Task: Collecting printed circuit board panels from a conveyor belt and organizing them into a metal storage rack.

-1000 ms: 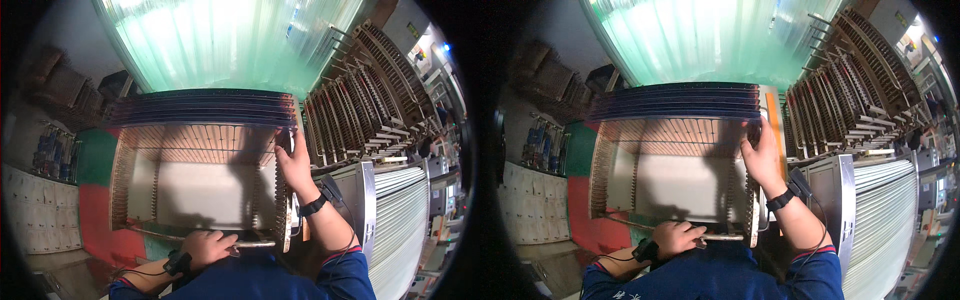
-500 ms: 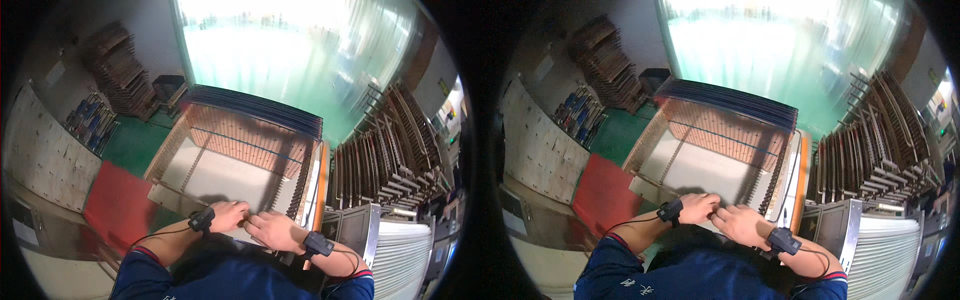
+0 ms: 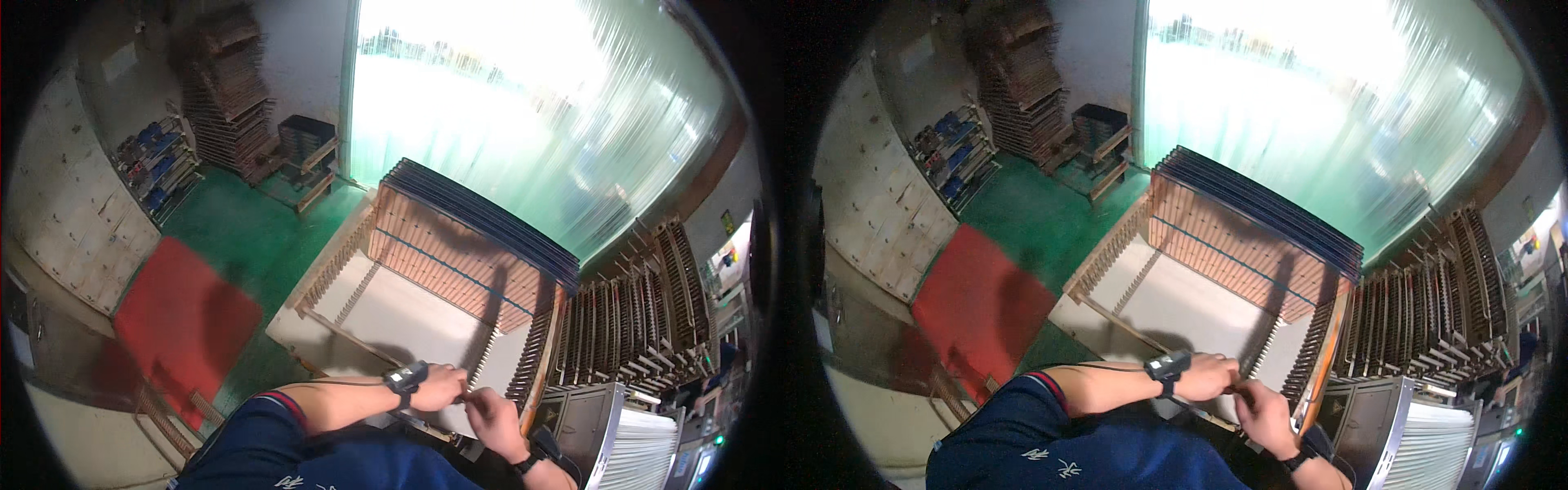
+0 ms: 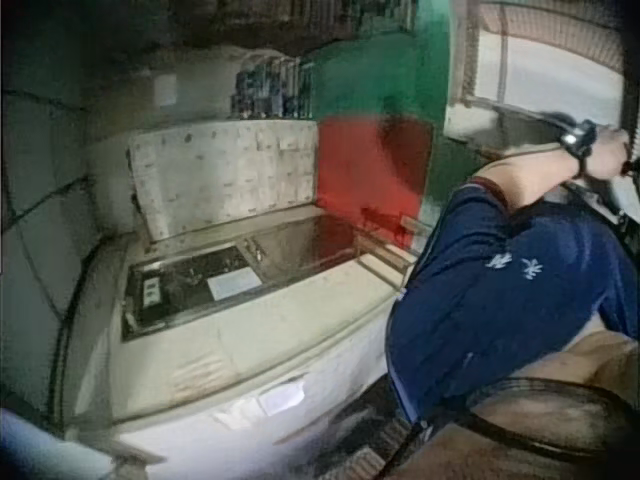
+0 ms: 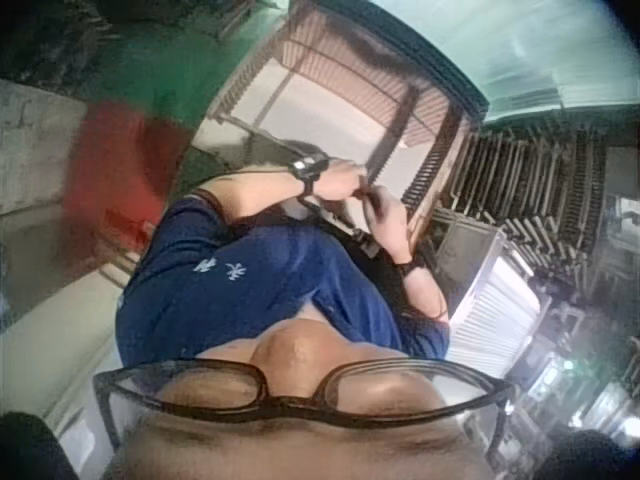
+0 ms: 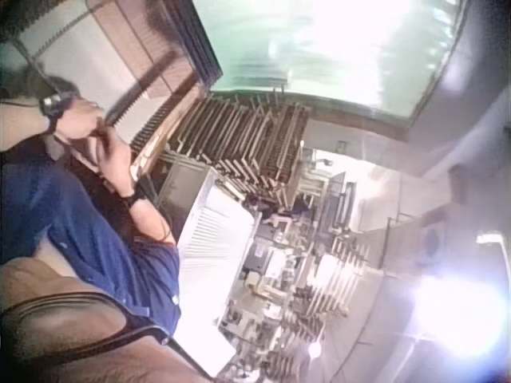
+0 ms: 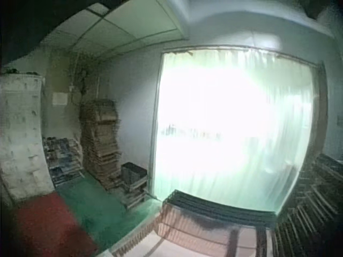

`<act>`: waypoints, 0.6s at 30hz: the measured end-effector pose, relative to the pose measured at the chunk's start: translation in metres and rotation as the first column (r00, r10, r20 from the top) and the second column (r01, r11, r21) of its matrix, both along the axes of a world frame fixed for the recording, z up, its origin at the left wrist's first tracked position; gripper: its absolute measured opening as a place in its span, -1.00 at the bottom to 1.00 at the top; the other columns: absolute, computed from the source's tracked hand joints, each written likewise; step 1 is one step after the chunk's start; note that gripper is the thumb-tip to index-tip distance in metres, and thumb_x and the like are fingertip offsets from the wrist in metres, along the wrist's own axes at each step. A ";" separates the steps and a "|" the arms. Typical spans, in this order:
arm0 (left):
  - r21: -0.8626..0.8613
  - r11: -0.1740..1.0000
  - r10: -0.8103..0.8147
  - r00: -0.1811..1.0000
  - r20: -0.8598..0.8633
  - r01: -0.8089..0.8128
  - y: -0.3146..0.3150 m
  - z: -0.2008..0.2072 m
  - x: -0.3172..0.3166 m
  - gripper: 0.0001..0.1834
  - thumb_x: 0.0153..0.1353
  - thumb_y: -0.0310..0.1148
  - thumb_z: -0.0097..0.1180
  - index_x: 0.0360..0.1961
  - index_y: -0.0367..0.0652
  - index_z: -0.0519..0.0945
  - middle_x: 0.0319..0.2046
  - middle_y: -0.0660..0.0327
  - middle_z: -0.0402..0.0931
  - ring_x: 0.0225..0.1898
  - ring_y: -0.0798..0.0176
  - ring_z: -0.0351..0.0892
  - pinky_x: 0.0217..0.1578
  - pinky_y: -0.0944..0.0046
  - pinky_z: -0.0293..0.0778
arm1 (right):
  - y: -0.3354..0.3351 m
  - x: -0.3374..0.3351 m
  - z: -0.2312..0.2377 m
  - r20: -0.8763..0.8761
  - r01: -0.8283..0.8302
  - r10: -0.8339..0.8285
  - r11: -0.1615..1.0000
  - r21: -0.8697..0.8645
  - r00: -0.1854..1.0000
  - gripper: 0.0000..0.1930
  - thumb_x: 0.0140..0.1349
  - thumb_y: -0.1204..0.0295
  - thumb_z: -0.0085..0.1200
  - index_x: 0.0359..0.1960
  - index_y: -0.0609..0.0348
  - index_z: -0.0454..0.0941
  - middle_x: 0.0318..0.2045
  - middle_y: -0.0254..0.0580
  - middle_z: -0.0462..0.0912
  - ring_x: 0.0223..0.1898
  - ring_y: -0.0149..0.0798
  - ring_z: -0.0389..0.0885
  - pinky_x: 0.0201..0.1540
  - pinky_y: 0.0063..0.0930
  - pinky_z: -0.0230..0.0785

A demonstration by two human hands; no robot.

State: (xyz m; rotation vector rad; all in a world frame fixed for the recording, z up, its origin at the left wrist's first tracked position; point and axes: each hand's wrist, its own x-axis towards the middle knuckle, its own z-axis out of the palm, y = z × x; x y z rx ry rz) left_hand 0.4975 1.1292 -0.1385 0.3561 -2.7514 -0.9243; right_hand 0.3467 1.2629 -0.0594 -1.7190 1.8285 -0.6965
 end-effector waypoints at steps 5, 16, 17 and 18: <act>0.017 0.995 -0.094 0.992 -0.079 0.095 -0.007 -0.019 -0.006 -0.84 0.23 -0.41 0.02 -0.28 -0.26 0.59 -0.19 0.00 0.51 -0.16 -0.10 0.60 -0.22 -0.08 0.58 | 0.008 0.025 0.006 -0.290 0.129 -0.152 0.987 -0.096 0.945 -0.78 0.13 0.44 0.36 -0.21 0.17 0.63 -0.36 -0.09 0.69 -0.29 -0.07 0.71 -0.23 -0.26 0.56; 0.165 0.973 -0.144 0.983 -0.110 0.161 -0.011 -0.033 -0.018 -0.84 0.21 -0.42 0.06 -0.35 -0.29 0.63 -0.22 -0.17 0.57 -0.26 -0.23 0.65 -0.26 -0.15 0.56 | -0.018 0.082 -0.026 0.027 0.848 -0.849 0.529 0.031 0.528 -0.90 0.32 0.50 -0.07 -0.25 0.14 0.51 -0.56 -0.15 0.60 -0.63 -0.19 0.53 -0.54 -0.34 0.40; 0.183 0.971 -0.136 0.986 -0.094 0.151 -0.011 -0.032 -0.018 -0.84 0.21 -0.44 0.05 -0.34 -0.29 0.63 -0.24 -0.17 0.57 -0.26 -0.23 0.65 -0.25 -0.14 0.56 | -0.019 0.083 -0.029 0.424 0.890 -0.867 0.388 0.241 0.263 -0.90 0.33 0.51 -0.08 -0.24 0.12 0.51 -0.54 -0.20 0.62 -0.64 -0.31 0.52 -0.59 -0.45 0.37; 0.165 0.975 -0.134 0.988 -0.083 0.146 -0.012 -0.032 -0.018 -0.83 0.21 -0.43 0.05 -0.34 -0.29 0.64 -0.24 -0.17 0.57 -0.25 -0.23 0.65 -0.24 -0.14 0.56 | -0.018 0.084 -0.028 0.547 0.881 -0.827 0.352 0.315 0.135 -0.93 0.36 0.50 -0.05 -0.25 0.09 0.50 -0.52 -0.26 0.61 -0.63 -0.46 0.51 -0.63 -0.60 0.31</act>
